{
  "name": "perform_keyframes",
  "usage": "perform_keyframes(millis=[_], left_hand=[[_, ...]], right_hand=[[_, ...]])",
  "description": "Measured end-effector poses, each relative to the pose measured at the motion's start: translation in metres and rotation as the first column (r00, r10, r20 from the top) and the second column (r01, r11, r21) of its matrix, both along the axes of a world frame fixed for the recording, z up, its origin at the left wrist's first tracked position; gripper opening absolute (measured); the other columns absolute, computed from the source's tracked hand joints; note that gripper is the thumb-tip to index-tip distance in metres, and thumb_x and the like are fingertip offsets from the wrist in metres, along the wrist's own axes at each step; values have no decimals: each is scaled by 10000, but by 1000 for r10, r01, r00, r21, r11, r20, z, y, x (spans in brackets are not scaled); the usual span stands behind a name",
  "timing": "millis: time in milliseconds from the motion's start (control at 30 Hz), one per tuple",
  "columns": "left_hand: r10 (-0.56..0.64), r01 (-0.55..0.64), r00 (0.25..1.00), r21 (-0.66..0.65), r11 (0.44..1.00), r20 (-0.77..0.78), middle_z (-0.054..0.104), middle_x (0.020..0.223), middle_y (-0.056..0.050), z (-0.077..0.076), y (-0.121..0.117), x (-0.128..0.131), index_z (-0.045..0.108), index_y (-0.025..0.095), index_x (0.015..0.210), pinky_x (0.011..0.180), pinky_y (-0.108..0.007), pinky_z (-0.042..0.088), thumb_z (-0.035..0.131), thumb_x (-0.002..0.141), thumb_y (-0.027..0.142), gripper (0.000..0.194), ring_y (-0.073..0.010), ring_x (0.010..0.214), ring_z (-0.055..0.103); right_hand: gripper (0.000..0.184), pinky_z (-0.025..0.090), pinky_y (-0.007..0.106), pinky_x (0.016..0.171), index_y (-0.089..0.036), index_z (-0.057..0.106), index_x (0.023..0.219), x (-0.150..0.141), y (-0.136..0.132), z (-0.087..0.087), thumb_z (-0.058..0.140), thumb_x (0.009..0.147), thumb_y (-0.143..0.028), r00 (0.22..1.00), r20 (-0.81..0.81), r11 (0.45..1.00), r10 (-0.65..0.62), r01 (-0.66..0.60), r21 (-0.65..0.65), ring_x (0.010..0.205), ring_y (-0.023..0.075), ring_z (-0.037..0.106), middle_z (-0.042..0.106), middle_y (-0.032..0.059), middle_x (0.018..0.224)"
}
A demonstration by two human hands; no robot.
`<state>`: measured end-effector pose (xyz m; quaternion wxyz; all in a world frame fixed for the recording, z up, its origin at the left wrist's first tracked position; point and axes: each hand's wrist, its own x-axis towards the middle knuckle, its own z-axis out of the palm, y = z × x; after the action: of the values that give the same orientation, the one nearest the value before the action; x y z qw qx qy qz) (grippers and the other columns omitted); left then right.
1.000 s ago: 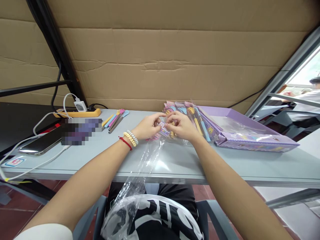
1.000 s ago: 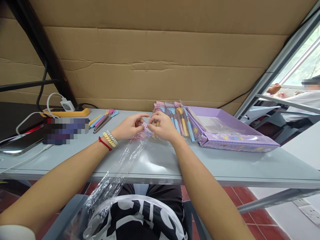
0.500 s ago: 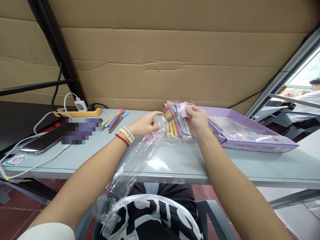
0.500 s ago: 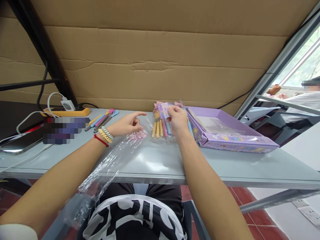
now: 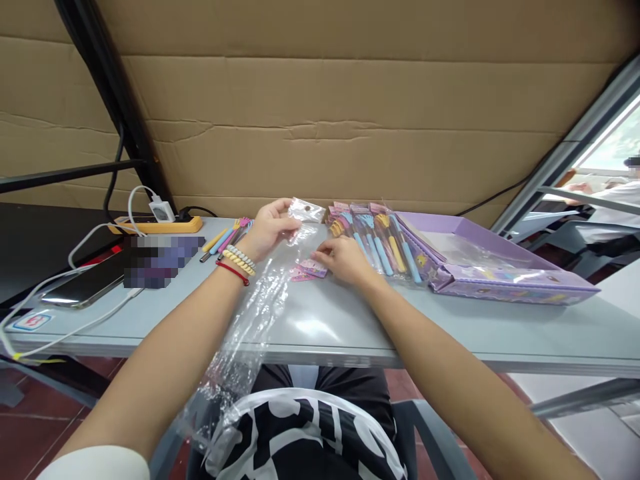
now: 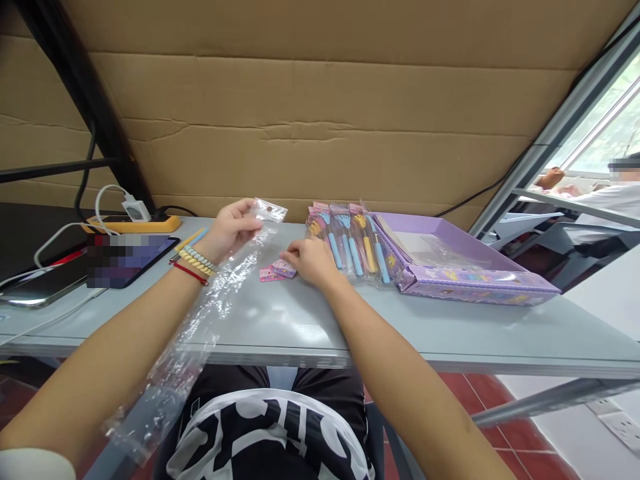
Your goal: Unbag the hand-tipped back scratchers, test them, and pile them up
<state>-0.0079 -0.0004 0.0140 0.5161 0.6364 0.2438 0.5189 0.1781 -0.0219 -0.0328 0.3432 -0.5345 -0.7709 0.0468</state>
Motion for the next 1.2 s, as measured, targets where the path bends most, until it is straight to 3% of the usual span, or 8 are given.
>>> perform_keyframes(millis=[233,467,600,767,867,933,1067,1200], left_hand=[[-22,16,972,-30,999,-234,508,535,59,-16,-4,19,526,159,909,479,-206,339,648,710,171,234,-67,474,443],[-60,56,942,-23,998,-330,532,577,24,-17,-7,22,523,152,712,484,-210,363,629,748,222,132,-70,504,475],[219,-217,951,34,976,-219,504,492,30,-19,3,20,464,171,592,441,-215,359,573,769,222,213,-70,420,442],[683,-675,728,-114,729,59,526,520,39,-9,23,5,456,189,649,389,-219,354,516,776,203,141,-79,370,429],[767,-738,623,-209,641,154,516,547,55,-1,31,-10,446,200,735,406,-215,373,510,815,261,119,-74,370,430],[704,-660,677,-248,709,214,550,608,46,1,34,-17,444,211,836,436,-217,401,533,833,381,192,-81,403,479],[430,-387,884,-227,894,183,632,841,-33,-2,33,-16,435,222,1001,483,-231,440,524,798,602,440,-115,543,602],[259,-266,964,-162,950,-60,620,923,-44,-10,22,-2,459,205,994,497,-225,440,573,797,515,385,-106,588,602]], right_hand=[[328,353,258,525,-176,611,680,13,3,13,470,768,-459,717,-696,970,36,-192,-147,601,143,535,608,37,638],[296,358,239,529,-164,543,614,6,-6,13,697,661,-412,758,-642,948,118,-279,-155,524,78,463,569,-14,579],[333,351,222,477,-172,549,777,5,-10,14,691,697,-462,750,-653,945,107,-280,-167,519,80,497,629,1,654],[499,273,201,368,-231,480,1064,10,-24,23,744,667,-376,781,-611,782,130,-459,-421,446,105,530,651,-24,648],[343,279,191,363,-200,514,888,15,-30,29,745,642,-259,785,-577,644,226,-565,-516,448,118,564,646,-10,594],[300,272,182,343,-193,511,812,20,-31,33,743,626,-239,745,-634,682,208,-575,-452,413,107,547,641,-11,571],[330,237,163,278,-217,470,809,33,-26,46,729,608,-259,413,-911,935,6,-325,-142,364,89,511,643,-34,604],[157,242,138,253,-208,449,799,52,-23,59,548,699,-139,-34,-989,989,-145,3,-146,338,54,442,616,-35,593]])
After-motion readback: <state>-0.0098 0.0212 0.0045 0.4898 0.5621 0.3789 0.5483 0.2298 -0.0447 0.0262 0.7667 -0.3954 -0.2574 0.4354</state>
